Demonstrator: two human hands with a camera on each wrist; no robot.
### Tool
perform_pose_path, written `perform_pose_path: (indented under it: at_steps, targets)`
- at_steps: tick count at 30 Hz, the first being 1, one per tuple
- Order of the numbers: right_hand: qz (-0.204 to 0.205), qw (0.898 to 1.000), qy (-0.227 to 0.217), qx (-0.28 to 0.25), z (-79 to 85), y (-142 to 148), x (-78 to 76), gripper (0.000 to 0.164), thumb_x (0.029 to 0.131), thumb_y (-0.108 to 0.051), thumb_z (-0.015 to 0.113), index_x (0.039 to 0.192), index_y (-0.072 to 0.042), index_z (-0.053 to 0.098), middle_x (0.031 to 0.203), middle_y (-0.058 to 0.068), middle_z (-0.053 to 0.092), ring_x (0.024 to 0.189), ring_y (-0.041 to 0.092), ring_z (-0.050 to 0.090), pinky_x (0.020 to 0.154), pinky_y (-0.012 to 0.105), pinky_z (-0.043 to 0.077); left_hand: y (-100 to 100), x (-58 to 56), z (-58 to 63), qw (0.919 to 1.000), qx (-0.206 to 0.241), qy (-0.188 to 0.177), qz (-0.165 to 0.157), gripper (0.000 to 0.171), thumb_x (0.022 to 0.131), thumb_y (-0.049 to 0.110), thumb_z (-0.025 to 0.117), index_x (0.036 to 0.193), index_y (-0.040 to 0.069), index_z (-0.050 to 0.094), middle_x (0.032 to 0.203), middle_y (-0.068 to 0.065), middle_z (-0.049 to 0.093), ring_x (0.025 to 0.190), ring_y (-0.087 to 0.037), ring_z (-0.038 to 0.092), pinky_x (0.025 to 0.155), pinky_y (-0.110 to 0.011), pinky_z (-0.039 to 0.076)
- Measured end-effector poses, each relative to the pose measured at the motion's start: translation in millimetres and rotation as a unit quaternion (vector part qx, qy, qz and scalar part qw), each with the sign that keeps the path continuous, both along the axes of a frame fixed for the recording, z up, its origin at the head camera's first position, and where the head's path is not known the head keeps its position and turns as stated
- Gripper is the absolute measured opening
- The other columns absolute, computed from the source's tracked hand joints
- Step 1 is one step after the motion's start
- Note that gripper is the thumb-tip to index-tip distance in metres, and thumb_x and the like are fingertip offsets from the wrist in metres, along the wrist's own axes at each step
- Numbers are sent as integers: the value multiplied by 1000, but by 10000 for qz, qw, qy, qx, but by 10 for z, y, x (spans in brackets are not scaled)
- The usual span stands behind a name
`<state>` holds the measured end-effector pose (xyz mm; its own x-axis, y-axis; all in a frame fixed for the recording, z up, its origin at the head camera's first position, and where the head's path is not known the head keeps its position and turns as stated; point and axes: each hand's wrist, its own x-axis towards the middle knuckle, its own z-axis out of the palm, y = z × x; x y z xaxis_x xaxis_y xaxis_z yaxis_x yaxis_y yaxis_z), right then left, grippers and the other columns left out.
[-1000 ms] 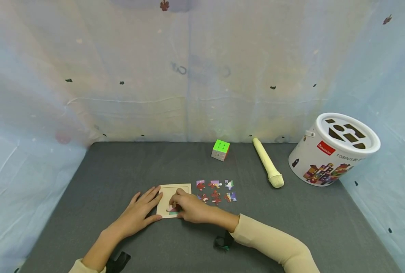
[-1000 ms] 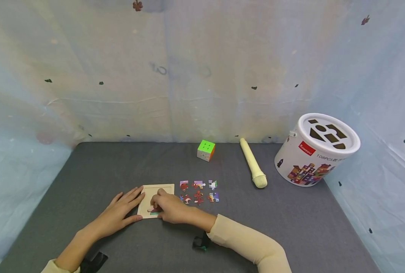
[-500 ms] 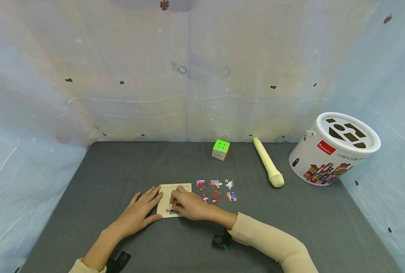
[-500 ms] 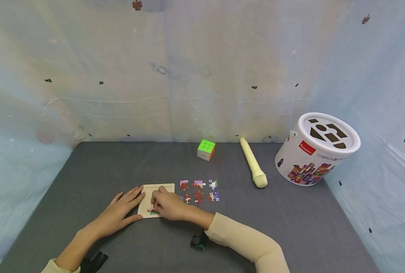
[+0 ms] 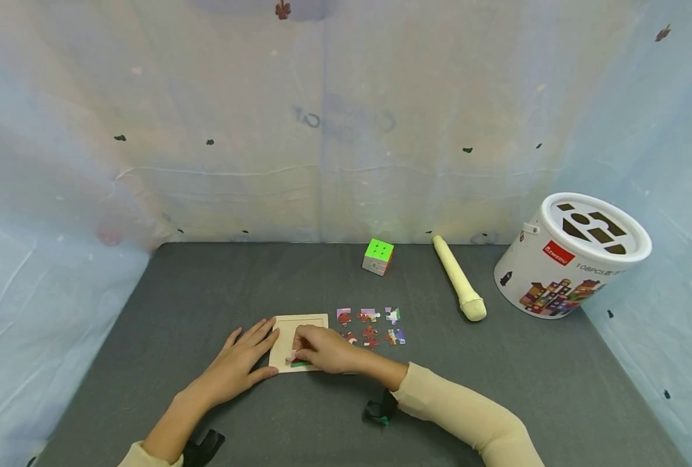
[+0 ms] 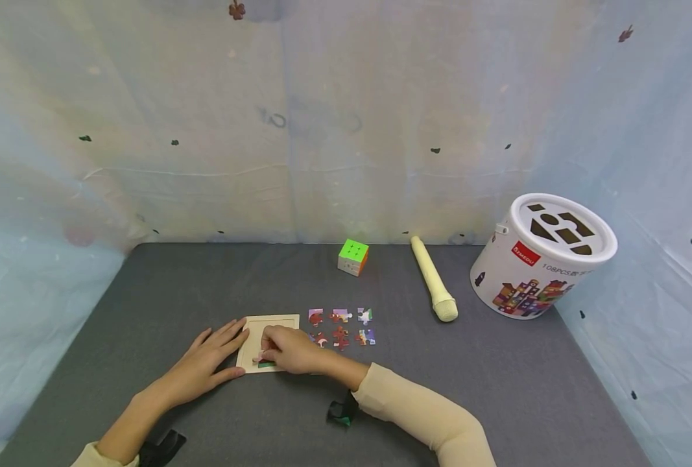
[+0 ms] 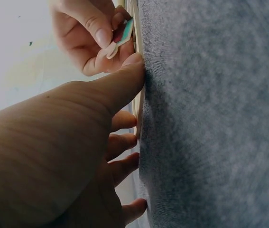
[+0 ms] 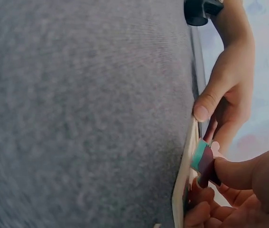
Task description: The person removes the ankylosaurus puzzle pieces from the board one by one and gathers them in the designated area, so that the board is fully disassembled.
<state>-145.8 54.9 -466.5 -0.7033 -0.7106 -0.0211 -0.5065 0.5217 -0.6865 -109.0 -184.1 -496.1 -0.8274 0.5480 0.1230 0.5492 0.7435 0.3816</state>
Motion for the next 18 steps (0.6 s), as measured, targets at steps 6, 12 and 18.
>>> perform_pose_path:
  at_steps: [6, 12, 18]
  targets:
    - [105, 9963, -685, -512, -3, 43, -34, 9, 100, -5, 59, 91, -6, 58, 79, -4, 54, 62, 2, 42, 59, 18, 37, -7, -1, -9, 10000, 27, -50, -10, 75, 92, 40, 71, 150, 3, 43, 160, -15, 30, 146, -38, 29, 108, -71, 20]
    - [218, 9911, -1052, -793, -19, 99, -47, 9, 102, -5, 55, 93, -4, 57, 81, -3, 54, 56, 3, 41, 54, 18, 37, -14, -4, -16, 10000, 32, -47, 18, 75, 91, 40, 71, 150, 3, 44, 161, -15, 30, 146, -38, 29, 108, -70, 20]
    - [271, 9815, -1414, -1258, -57, 171, -75, 10, 103, -2, 53, 93, -1, 56, 81, -2, 53, 59, 4, 44, 56, 19, 40, -7, -3, -11, 10000, 49, -83, 6, 75, 91, 40, 71, 150, 3, 44, 161, -15, 30, 146, -38, 29, 108, -70, 19]
